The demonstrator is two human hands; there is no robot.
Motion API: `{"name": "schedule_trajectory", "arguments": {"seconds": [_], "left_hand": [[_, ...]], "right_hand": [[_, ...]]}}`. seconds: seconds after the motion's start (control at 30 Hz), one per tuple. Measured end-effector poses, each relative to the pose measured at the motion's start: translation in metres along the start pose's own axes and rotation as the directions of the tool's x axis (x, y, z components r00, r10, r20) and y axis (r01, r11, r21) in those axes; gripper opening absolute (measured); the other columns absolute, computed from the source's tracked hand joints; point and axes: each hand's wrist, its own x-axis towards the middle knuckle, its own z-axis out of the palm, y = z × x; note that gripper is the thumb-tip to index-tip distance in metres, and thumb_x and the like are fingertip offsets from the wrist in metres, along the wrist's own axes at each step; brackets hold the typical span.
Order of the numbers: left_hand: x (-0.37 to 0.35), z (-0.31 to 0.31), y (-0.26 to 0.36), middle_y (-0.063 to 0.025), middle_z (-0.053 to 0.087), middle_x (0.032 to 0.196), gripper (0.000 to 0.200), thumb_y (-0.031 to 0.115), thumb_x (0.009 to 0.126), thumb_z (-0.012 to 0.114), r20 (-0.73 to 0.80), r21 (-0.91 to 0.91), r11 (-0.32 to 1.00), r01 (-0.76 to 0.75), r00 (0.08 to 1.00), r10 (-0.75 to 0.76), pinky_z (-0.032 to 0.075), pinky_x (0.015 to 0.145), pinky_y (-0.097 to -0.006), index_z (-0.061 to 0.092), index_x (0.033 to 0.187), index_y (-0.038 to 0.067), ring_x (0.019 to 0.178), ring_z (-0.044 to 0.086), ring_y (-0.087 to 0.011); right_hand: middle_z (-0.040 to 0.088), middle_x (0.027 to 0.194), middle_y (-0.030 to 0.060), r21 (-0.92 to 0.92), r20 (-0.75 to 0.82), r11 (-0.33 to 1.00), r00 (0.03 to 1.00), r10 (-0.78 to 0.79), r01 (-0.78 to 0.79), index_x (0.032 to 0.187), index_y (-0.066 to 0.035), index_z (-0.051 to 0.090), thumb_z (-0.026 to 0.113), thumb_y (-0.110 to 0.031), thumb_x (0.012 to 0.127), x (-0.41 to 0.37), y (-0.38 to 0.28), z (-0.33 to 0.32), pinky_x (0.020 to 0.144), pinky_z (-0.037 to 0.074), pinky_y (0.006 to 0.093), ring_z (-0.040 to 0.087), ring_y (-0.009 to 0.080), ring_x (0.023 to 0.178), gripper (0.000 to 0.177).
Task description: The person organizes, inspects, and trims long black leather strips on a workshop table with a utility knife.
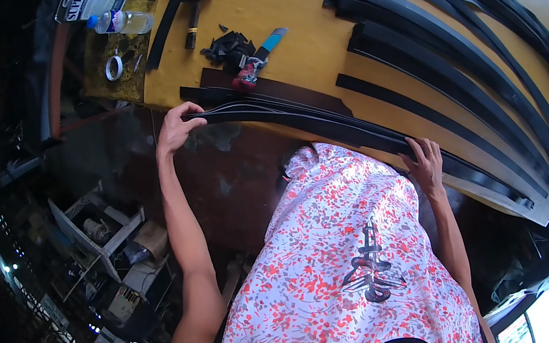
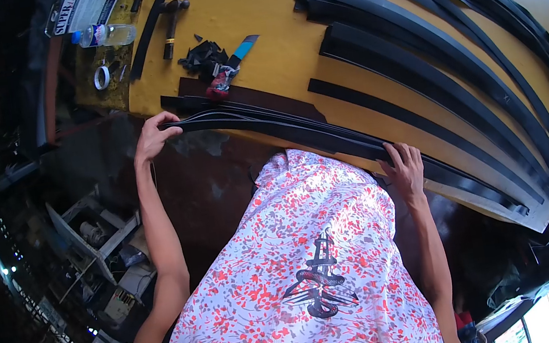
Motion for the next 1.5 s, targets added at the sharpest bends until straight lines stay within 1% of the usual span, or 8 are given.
{"name": "schedule_trajectory", "arguments": {"seconds": [0.53,0.63,0.77,0.9,1.0,1.13,1.27,1.5], "left_hand": [[0.001,-0.011,0.019,0.0,0.063,0.08,0.019,0.002,0.079,0.071,0.035,-0.127,0.99,0.067,0.997,-0.063,0.048,0.066,-0.0206,0.065,0.097,0.001,0.071,0.058,-0.0061],[-0.02,-0.021,0.072,-0.0011,0.064,0.083,0.022,0.006,0.083,0.071,0.023,-0.395,0.918,-0.026,0.999,0.038,0.049,0.065,-0.0201,0.065,0.103,0.0,0.07,0.059,-0.0057],[-0.05,-0.027,0.173,-0.0028,0.065,0.087,0.024,0.011,0.084,0.071,0.03,-0.333,0.93,-0.157,0.984,0.177,0.049,0.063,-0.0202,0.065,0.104,-0.001,0.073,0.059,-0.0055],[-0.053,-0.029,0.24,-0.0031,0.066,0.085,0.022,0.013,0.086,0.069,0.076,-0.242,0.912,-0.332,0.93,0.359,0.048,0.06,-0.0188,0.066,0.104,0.0,0.072,0.059,-0.0047],[-0.059,-0.036,0.271,-0.0037,0.066,0.086,0.02,0.013,0.087,0.067,0.05,-0.165,0.9,-0.403,0.908,0.415,0.048,0.06,-0.0187,0.067,0.103,0.001,0.072,0.059,-0.0049],[-0.06,-0.049,0.269,-0.004,0.067,0.087,0.018,0.012,0.088,0.067,0.029,-0.092,0.897,-0.432,0.9,0.436,0.05,0.062,-0.019,0.068,0.103,0.002,0.074,0.06,-0.0055],[-0.057,-0.044,0.235,-0.0038,0.066,0.086,0.018,0.011,0.087,0.067,0.036,-0.175,0.918,-0.355,0.93,0.367,0.051,0.062,-0.0202,0.067,0.102,0.001,0.074,0.06,-0.006],[-0.049,-0.053,0.165,-0.0027,0.067,0.086,0.015,0.003,0.087,0.065,-0.114,-0.254,0.928,-0.273,0.961,0.252,0.051,0.067,-0.0203,0.068,0.101,0.0,0.074,0.061,-0.0063]], "right_hand": [[0.061,0.104,0.0107,0.081,0.0,0.997,1.0,0.008,-0.008,0.111,-0.008,0.064,0.078,-0.025,0.075,0.004,0.005,-0.003,0.087,0.048,0.0382,0.058,0.0276,0.097,0.042],[0.059,0.111,0.012,0.095,0.045,0.995,0.999,0.023,-0.027,0.121,-0.01,0.06,0.079,-0.029,0.074,0.012,-0.003,-0.017,0.088,0.046,0.0401,0.056,0.0298,0.101,0.054],[0.055,0.124,0.0135,0.333,0.012,0.942,0.999,0.04,-0.042,0.129,-0.01,0.055,0.083,-0.035,0.069,0.062,-0.053,-0.038,0.099,0.042,0.0431,0.051,0.0323,0.116,0.071],[0.044,0.137,0.0158,0.559,-0.051,0.812,0.984,-0.171,0.17,0.144,-0.01,0.035,0.084,-0.055,0.059,0.136,-0.129,-0.037,0.105,0.036,0.0479,0.044,0.0351,0.124,0.108],[0.06,0.107,0.0185,0.659,0.085,0.75,0.996,-0.004,-0.053,0.13,-0.007,0.046,0.083,-0.035,0.068,0.153,-0.162,-0.033,0.089,0.047,0.0427,0.059,0.0365,0.101,0.078],[0.064,0.09,0.0149,0.536,-0.125,0.844,0.991,0.047,0.027,0.101,-0.004,0.058,0.078,-0.007,0.066,0.125,-0.131,-0.053,0.072,0.052,0.039,0.064,0.0338,0.083,0.041],[0.064,0.084,0.0137,0.428,-0.125,0.894,0.97,0.207,-0.136,0.093,-0.005,0.061,0.078,-0.004,0.063,0.084,-0.091,-0.088,0.067,0.052,0.0364,0.065,0.0324,0.077,0.034],[0.063,0.091,0.0148,0.088,-0.097,0.985,0.983,0.158,-0.15,0.095,-0.003,0.059,0.076,0.004,0.053,-0.002,-0.027,-0.098,0.078,0.05,0.0389,0.063,0.0346,0.088,0.045]]}}
